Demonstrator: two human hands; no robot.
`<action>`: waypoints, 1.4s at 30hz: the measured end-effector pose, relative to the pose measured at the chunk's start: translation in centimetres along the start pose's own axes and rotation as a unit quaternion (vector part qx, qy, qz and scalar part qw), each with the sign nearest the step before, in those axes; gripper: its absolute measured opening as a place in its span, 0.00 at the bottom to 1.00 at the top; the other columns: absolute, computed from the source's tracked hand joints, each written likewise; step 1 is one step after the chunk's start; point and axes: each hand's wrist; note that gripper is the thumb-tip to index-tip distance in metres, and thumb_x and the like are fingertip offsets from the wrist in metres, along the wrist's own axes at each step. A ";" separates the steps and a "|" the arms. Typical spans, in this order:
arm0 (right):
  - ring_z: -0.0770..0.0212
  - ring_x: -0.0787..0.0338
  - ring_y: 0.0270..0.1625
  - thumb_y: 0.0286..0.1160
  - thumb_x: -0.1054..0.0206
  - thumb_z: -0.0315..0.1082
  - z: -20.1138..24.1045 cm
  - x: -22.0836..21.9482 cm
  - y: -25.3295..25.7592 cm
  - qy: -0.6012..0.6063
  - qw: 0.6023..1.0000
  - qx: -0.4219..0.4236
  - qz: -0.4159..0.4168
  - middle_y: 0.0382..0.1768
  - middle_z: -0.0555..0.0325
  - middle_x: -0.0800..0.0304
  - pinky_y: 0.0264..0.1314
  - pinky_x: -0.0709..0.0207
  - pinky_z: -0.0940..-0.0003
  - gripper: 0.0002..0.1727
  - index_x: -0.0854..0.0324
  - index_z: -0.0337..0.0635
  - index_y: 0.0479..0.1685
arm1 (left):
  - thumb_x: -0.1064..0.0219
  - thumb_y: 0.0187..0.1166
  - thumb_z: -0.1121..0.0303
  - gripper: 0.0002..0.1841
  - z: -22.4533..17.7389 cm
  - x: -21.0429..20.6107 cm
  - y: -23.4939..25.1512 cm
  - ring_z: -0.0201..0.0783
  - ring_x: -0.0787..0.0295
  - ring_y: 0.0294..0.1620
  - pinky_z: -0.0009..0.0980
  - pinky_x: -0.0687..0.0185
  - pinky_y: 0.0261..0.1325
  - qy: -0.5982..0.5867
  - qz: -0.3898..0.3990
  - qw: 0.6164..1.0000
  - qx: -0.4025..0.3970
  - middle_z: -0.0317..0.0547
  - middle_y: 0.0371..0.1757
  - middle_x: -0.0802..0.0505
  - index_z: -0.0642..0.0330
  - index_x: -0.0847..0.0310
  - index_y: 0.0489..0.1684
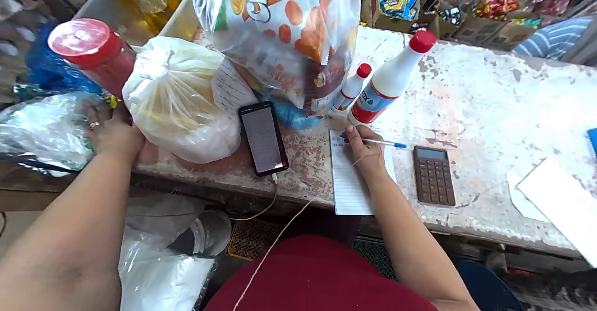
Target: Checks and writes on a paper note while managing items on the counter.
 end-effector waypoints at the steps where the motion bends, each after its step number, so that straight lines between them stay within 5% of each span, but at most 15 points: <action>1: 0.84 0.18 0.35 0.88 0.40 0.38 0.0 0.1 0.0 0.002 1.000 0.003 -0.001 0.29 0.66 0.14 0.43 0.25 0.85 0.17 0.13 0.35 0.35 | 0.54 0.87 0.44 0.37 0.0 -0.1 0.0 0.70 0.64 0.95 0.79 0.65 0.84 -0.001 -0.001 1.000 0.000 0.67 0.94 0.47 0.58 0.42 0.91; 5: 0.84 0.20 0.30 0.86 0.38 0.37 0.4 0.2 0.0 -0.002 1.000 -0.016 -0.005 0.26 0.67 0.16 0.38 0.25 0.86 0.16 0.15 0.36 0.32 | 0.50 0.88 0.51 0.35 -0.3 0.5 -0.4 0.73 0.63 0.94 0.81 0.64 0.83 -0.005 0.008 1.000 -0.013 0.73 0.92 0.47 0.64 0.43 0.90; 9: 0.82 0.22 0.24 0.83 0.34 0.38 0.6 0.2 0.1 0.011 0.998 -0.057 -0.001 0.23 0.70 0.21 0.31 0.26 0.85 0.12 0.19 0.41 0.33 | 0.51 0.87 0.47 0.36 -0.2 0.4 -0.4 0.72 0.61 0.94 0.80 0.63 0.83 -0.006 0.005 1.000 -0.009 0.70 0.93 0.45 0.60 0.42 0.90; 17: 0.80 0.24 0.18 0.76 0.26 0.35 0.3 0.0 0.7 0.023 0.994 -0.106 -0.005 0.15 0.70 0.25 0.25 0.28 0.83 0.17 0.26 0.44 0.20 | 0.44 0.85 0.54 0.36 0.1 0.1 -0.2 0.76 0.60 0.93 0.85 0.63 0.80 0.004 0.009 1.000 -0.020 0.73 0.92 0.45 0.64 0.45 0.90; 27: 0.81 0.27 0.16 0.75 0.29 0.32 0.7 -0.2 0.4 0.014 0.996 -0.089 0.009 0.13 0.71 0.26 0.22 0.32 0.83 0.18 0.28 0.46 0.16 | 0.45 0.85 0.51 0.36 0.9 -0.5 0.3 0.75 0.57 0.92 0.84 0.59 0.79 0.010 0.001 1.000 -0.018 0.70 0.92 0.45 0.61 0.44 0.90; 30: 0.80 0.22 0.25 0.78 0.30 0.33 0.5 -0.5 -0.1 0.009 0.999 -0.031 0.003 0.23 0.66 0.20 0.31 0.27 0.83 0.11 0.20 0.38 0.29 | 0.44 0.84 0.52 0.36 0.7 -0.4 0.1 0.76 0.57 0.92 0.84 0.60 0.79 0.007 0.002 1.000 -0.015 0.73 0.91 0.44 0.64 0.42 0.89; 33: 0.61 0.08 0.53 0.84 0.37 0.30 1.9 -1.9 -0.4 -0.004 0.994 0.055 0.094 0.54 0.43 0.07 0.60 0.15 0.63 0.15 0.16 0.28 0.60 | 0.46 0.86 0.50 0.35 0.5 -0.1 0.0 0.75 0.56 0.92 0.83 0.59 0.80 -0.002 -0.002 1.000 -0.010 0.73 0.91 0.43 0.64 0.40 0.88; 36: 0.48 0.07 0.56 0.76 0.29 0.28 5.6 -5.0 -0.9 -0.058 0.968 0.149 0.193 0.53 0.43 0.06 0.64 0.15 0.49 0.12 0.11 0.32 0.54 | 0.49 0.87 0.47 0.36 0.1 0.1 -0.2 0.73 0.58 0.93 0.82 0.61 0.81 -0.002 0.007 1.000 -0.002 0.71 0.92 0.44 0.62 0.42 0.90; 40: 0.42 0.14 0.67 0.66 0.19 0.38 7.1 -8.6 0.6 -0.170 0.921 0.237 0.258 0.66 0.49 0.10 0.65 0.18 0.46 0.22 0.13 0.43 0.61 | 0.50 0.86 0.45 0.36 0.2 -0.1 0.0 0.71 0.58 0.94 0.81 0.61 0.83 -0.006 0.000 1.000 0.003 0.67 0.93 0.43 0.59 0.40 0.89; 42: 0.42 0.14 0.67 0.64 0.18 0.37 6.6 -9.5 1.1 -0.185 0.915 0.240 0.267 0.64 0.49 0.10 0.65 0.18 0.47 0.24 0.14 0.44 0.61 | 0.51 0.87 0.45 0.36 0.0 0.2 -0.1 0.70 0.58 0.94 0.80 0.62 0.83 -0.008 0.002 1.000 0.007 0.68 0.93 0.44 0.60 0.40 0.89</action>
Point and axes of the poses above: each hand's wrist, its own y-axis towards the middle knuckle, its own x-axis out of the back of the hand, z = x × y
